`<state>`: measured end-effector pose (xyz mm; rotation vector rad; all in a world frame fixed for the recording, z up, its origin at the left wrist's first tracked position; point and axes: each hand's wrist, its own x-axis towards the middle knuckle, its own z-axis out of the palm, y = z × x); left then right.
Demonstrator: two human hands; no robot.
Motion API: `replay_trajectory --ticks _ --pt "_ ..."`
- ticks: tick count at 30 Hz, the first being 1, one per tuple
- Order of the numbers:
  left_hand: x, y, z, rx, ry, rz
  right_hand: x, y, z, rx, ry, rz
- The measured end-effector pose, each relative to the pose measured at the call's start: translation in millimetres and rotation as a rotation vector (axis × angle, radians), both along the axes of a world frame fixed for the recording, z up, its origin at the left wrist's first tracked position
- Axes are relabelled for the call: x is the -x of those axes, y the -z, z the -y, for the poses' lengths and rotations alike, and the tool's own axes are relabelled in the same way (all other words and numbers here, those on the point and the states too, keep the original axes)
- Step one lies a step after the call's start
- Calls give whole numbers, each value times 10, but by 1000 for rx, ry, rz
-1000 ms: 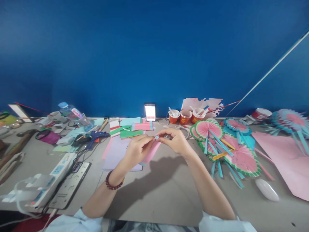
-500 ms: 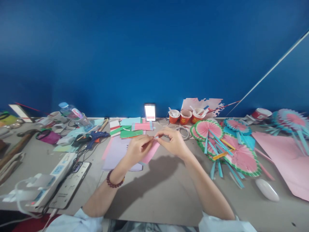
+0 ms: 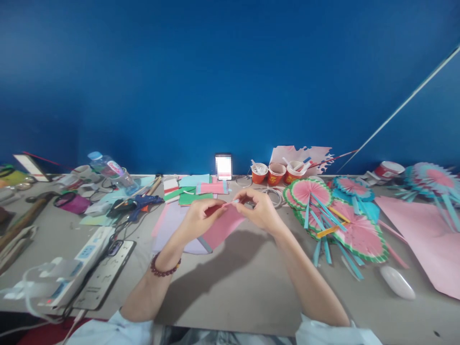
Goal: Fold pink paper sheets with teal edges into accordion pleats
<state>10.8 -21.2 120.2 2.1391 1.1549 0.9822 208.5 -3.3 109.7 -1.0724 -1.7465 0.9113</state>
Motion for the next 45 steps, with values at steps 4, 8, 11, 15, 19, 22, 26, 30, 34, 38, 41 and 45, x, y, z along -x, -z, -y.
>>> replay_trajectory --ticks 4,8,11,15,19,22,26,30,34,38,41,45 --pt "-5 12 -29 35 -1 19 13 20 -16 35 1 -27" --pt "-6 43 -45 57 5 67 14 39 -15 67 -8 -55" --pt "-3 63 -43 54 9 95 14 46 -6 74 -16 -61" --pt "3 76 -22 21 -14 60 9 37 16 50 -37 -35" --pt "-2 100 -4 -24 -14 23 4 8 28 14 -95 5" --pt "-17 109 2 -30 -8 35 17 -26 25 -46 -95 56" --pt "-21 60 14 -18 19 32 37 -57 14 -90 -92 89" --pt "9 -4 23 -7 6 -7 25 -36 -3 -87 -31 56" --pt "33 -7 11 2 -11 -1 1 1 -16 -93 -24 42" --pt "37 22 -7 34 -12 41 4 5 -18 -98 -18 50" --pt "38 37 -18 57 -16 55 8 -6 -13 -94 -22 50" --pt "38 53 -26 51 -25 54 11 -24 5 -92 -16 49"
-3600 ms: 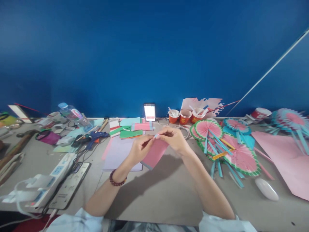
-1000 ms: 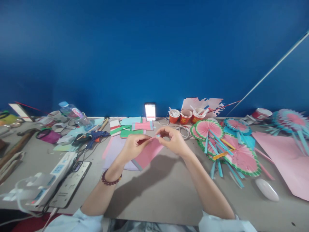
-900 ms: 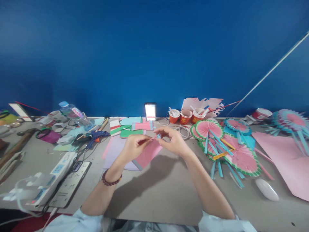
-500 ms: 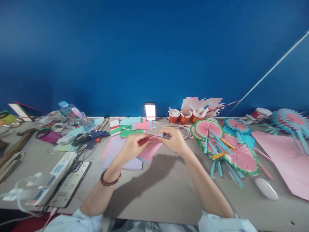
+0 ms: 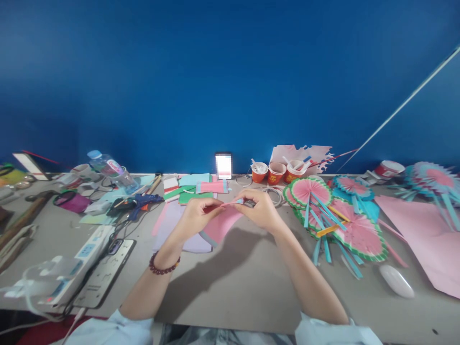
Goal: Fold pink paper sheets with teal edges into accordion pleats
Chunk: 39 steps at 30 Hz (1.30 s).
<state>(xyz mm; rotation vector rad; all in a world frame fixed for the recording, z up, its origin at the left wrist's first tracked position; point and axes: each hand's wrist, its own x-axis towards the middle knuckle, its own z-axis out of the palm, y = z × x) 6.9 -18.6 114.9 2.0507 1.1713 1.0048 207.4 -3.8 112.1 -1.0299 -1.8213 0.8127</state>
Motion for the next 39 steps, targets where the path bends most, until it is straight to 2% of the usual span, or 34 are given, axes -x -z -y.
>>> replay_trajectory --ticks 8,13,16,26,39 --pt "8 -5 16 -101 14 -102 12 -15 10 36 -12 40" --pt "-8 19 11 -122 14 -154 6 -13 11 -128 -20 112" --pt "-19 28 11 -97 43 -172 11 -12 14 -184 -45 165" --pt "8 -93 23 31 53 -215 -33 -50 8 -117 7 125" --pt "41 12 -41 150 90 -84 -66 -28 -1 -65 -1 133"
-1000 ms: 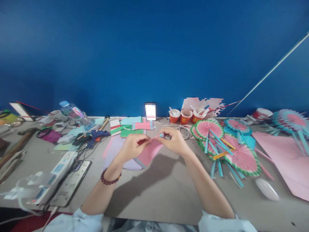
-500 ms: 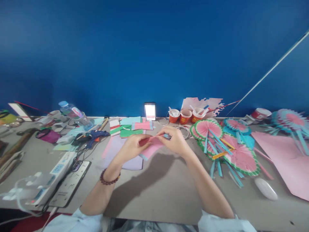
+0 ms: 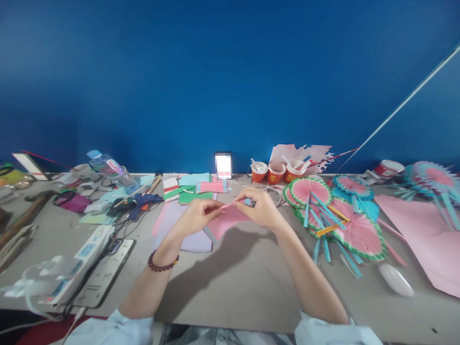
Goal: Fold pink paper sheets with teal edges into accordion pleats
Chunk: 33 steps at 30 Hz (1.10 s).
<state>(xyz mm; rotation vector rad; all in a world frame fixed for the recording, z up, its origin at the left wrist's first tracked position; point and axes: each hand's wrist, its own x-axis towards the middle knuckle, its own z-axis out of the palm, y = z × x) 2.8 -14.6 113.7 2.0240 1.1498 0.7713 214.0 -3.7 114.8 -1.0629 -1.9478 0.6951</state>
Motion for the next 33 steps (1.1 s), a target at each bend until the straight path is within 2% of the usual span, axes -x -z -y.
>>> replay_trajectory --ticks 6,10,17,21,26,33 --pt "-5 24 -4 -3 -31 14 3 -15 6 -1 -6 1" --pt "-32 51 8 -60 -70 -3 12 -10 11 -29 -2 27" --pt "-86 -4 68 -198 -136 -137 62 -12 51 -349 26 162" --pt "-97 -48 89 -211 -119 -185 96 -5 69 -445 -1 239" --pt "-96 -94 112 -177 -59 -190 81 4 69 -413 43 269" --pt "-41 -127 104 -198 -62 -146 35 -50 68 -315 37 192"
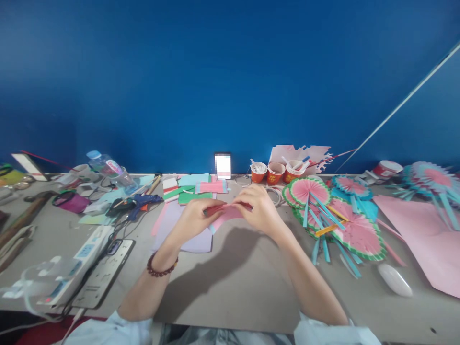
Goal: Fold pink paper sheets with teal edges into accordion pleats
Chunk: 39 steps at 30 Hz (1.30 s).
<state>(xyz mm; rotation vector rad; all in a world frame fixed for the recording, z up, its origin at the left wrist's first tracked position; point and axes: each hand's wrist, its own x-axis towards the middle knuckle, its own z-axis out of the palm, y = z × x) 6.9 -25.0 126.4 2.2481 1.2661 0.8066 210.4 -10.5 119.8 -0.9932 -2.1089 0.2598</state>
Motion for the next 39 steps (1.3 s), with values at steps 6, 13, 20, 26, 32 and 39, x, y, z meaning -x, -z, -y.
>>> replay_trajectory --ticks 6,13,20,26,32,39 --pt "16 43 -17 44 -4 71 -7 -24 3 35 -13 -14" --pt "32 107 -52 44 -33 86 -17 -8 -8 78 -20 -23" --pt "11 100 -42 23 -37 55 -28 19 -26 90 -38 13" --pt "-18 99 -44 -58 -93 -79 67 39 53 -64 83 214" --pt "-16 80 -47 -12 -40 -19 80 85 15 -54 23 163" --pt "43 34 -51 38 -12 79 4 25 12 9 -8 52"
